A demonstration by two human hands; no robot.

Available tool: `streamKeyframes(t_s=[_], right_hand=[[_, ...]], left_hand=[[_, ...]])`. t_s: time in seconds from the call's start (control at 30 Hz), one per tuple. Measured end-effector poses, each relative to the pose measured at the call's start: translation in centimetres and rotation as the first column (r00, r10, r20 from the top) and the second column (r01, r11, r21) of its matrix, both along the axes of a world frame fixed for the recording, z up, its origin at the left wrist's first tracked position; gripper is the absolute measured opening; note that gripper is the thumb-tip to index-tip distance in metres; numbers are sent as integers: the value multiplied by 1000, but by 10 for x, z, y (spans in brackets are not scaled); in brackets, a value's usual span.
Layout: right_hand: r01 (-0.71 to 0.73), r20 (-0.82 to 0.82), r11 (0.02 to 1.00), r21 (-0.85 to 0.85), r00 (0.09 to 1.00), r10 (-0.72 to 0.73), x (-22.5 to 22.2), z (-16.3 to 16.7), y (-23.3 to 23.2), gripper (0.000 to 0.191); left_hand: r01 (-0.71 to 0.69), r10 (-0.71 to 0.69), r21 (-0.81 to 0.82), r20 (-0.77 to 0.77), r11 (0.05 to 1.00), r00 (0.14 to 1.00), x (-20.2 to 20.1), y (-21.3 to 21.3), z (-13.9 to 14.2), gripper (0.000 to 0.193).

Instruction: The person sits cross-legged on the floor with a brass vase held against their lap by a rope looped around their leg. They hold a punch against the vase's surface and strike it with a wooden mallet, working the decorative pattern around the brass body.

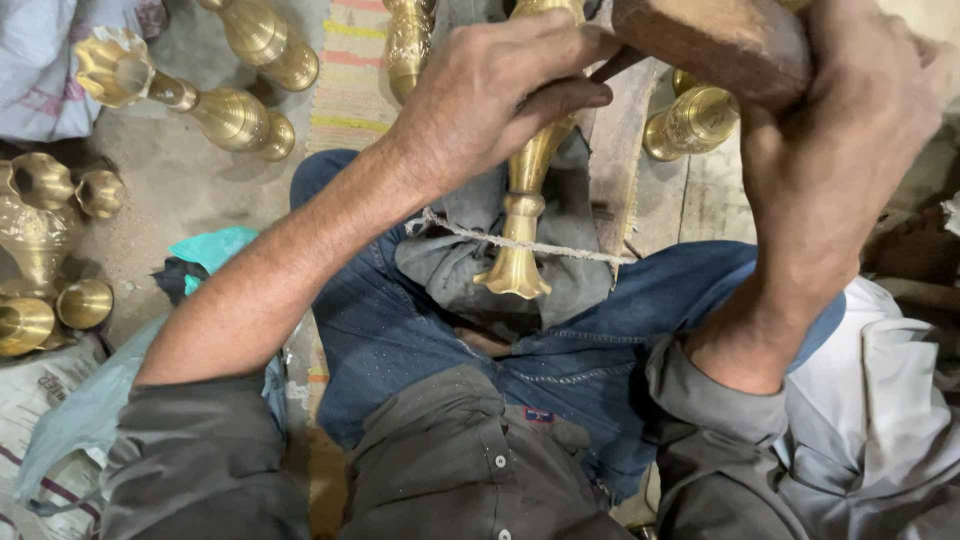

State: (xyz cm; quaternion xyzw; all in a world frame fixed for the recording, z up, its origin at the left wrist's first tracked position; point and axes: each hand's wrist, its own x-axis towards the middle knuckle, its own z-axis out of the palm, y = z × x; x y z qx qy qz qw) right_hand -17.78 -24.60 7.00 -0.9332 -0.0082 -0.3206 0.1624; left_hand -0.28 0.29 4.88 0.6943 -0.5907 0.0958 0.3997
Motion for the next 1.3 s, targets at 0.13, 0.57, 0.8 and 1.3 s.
streamKeyframes(t_s=[0.13,0.57,0.8,1.3], right_hand=[[0,-26,999,39,1000,1,-2,-2,0,46],[97,2,965,-243,995,-100,-7,28,23,46],[91,-48,995,35,995,-90,-11,29,17,32],[146,-181,966,-214,966,-186,-9,45,21,29]], left_hand=[[3,-3,-14,-18,1000,1000,0,0,2,35],[-14,12,-30,-60,999,998,-1,2,0,32],[27,-27,-32,-15,999,1000,6,-1,-9,34],[3,-8,-74,-77,997,997,6,-2,-24,32]])
